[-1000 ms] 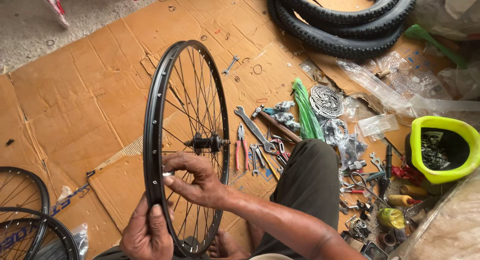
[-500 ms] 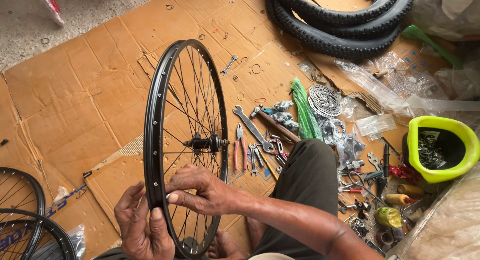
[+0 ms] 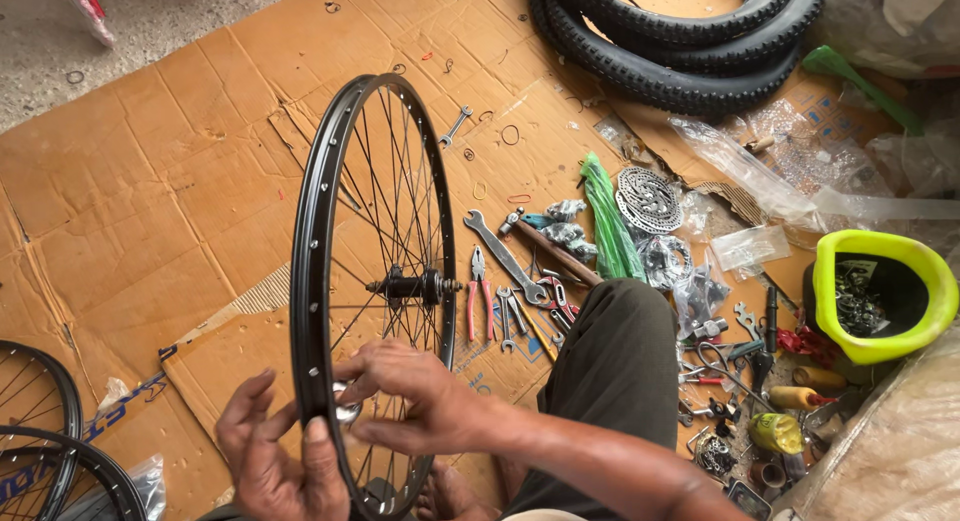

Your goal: The person sits on the floor and applies a white substance to the rim of a bicycle wheel using a small container. They rotate the wheel to cover the rim surface. Afterward, they place the wheel onto a wooden truing stand to secure it for further work.

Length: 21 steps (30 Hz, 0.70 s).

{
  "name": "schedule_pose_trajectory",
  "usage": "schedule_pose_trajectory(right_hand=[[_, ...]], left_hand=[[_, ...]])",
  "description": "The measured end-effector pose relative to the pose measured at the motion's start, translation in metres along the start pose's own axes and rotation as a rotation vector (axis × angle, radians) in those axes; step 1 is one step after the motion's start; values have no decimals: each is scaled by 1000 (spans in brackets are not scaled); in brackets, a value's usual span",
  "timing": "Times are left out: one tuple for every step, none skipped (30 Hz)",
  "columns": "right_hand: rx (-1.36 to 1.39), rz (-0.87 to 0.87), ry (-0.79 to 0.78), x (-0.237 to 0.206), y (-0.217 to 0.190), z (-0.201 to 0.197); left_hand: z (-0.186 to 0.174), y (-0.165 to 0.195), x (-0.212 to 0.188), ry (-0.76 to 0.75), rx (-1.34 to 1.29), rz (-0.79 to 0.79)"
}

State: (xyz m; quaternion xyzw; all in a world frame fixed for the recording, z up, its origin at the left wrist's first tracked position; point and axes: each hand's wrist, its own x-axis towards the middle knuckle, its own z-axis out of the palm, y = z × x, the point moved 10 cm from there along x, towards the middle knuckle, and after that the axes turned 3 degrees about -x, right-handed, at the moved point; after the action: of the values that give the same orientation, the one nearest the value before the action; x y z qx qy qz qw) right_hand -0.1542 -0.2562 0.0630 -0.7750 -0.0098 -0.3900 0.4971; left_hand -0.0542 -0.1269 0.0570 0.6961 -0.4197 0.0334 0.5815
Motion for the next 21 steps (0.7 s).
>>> schedule_pose_trajectory(right_hand=[[68,-13,-36,3,-5,-5],[138,-22,-71,8,-7,-9],[192,48,-215,14,1,-2],[243,110,-359,18,9,5],[287,164,-505,21,17,12],[259,210,-641,19,26,21],[236,257,-776,13,34,31],[216,301,-916,3,41,43],[60,198,-767,13,41,40],[-93,98,-613,18,38,37],[-242,-3,-461,18,30,34],[-274,-56,-343,16,26,32],[-300,-105,-227,14,21,27],[-321,-154,-110,10,17,20],[-295,-114,-159,8,26,24],[-261,-58,-209,5,34,27],[-229,-6,-253,5,43,27],[-164,36,-280,6,49,26],[-98,83,-306,6,53,26],[-23,144,-338,7,58,26],[-17,103,-258,12,51,18]], left_hand=[[-2,-1,0,-17,-6,3],[-3,0,-1,-37,-11,2],[-3,2,-2,-62,-15,0],[-3,3,-1,-63,-73,-21],[0,4,1,-60,-134,-37],[2,6,3,-59,-195,-55],[7,11,6,-80,-238,-46],[10,15,8,-97,-279,-37],[14,18,11,-115,-320,-22],[15,16,12,-104,-291,-27],[15,13,11,-88,-262,-35],[15,9,9,-71,-236,-38],[7,8,3,10,-225,12],[-2,4,-2,82,-212,59],[-11,-4,-7,110,-218,70],[-8,-21,-13,28,-230,-33],[-1,-42,-20,-94,-251,-171],[5,-60,-27,-225,-279,-305],[7,-69,-33,-298,-331,-356],[8,-73,-37,-352,-374,-383],[9,-75,-39,-352,-422,-406]])
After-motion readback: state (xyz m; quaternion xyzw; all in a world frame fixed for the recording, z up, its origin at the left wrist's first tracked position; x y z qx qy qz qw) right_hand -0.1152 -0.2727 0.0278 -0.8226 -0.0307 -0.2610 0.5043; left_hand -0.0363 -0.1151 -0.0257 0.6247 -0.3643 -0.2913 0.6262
